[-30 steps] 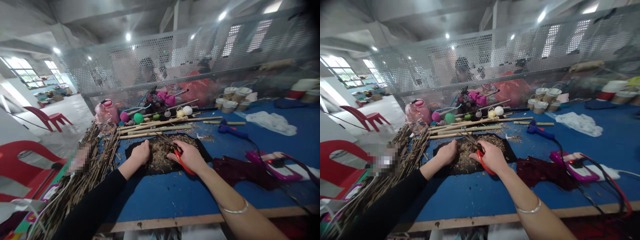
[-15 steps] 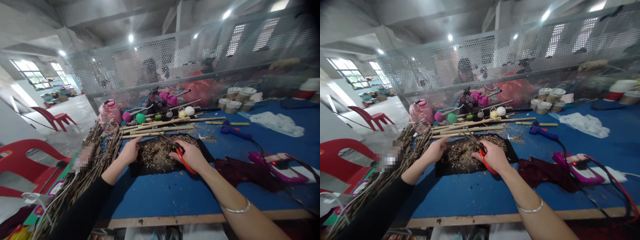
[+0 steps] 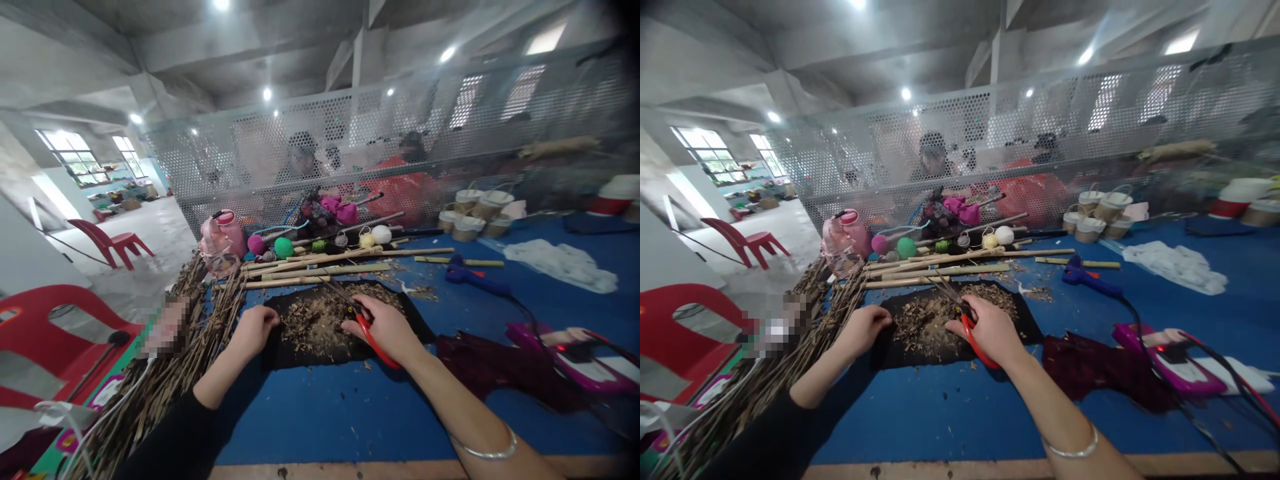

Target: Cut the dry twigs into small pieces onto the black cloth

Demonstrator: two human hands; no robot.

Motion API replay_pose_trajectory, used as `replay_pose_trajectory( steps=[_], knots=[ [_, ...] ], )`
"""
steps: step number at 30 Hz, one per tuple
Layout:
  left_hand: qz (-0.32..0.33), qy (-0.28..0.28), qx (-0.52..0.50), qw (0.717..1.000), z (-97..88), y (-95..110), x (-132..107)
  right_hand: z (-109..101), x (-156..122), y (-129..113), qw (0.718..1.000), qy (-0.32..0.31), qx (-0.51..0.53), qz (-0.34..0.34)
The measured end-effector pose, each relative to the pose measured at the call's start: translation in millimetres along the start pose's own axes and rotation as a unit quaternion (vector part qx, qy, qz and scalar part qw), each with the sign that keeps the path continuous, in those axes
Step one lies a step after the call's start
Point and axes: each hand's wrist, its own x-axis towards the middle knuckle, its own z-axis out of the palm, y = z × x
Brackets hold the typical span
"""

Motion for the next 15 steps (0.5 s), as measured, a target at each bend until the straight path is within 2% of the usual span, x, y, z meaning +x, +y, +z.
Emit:
replay_pose_trajectory(
  steps=[3,7,10,15],
  knots=[
    [0.065,0.038,-0.054,0.996,-2.8,17.0,10.1,0.1,0.0,0.3,1.000,0.000,0.005,-0.002],
    [0.128,-0.014,-0.042,0.991,10.3,31.6,23.9,-2.2,-0.5,-1.2,1.000,-0.007,0.012,0.007],
    [0.132,-0.032,-0.022,0.990,23.1,28.2,29.3,-3.7,-0.6,-2.0,1.000,-0.010,0.015,0.011],
    [0.114,-0.016,0.014,0.993,31.9,22.0,30.3,-3.2,-0.4,-1.9,1.000,-0.008,0.018,0.008]
  ],
)
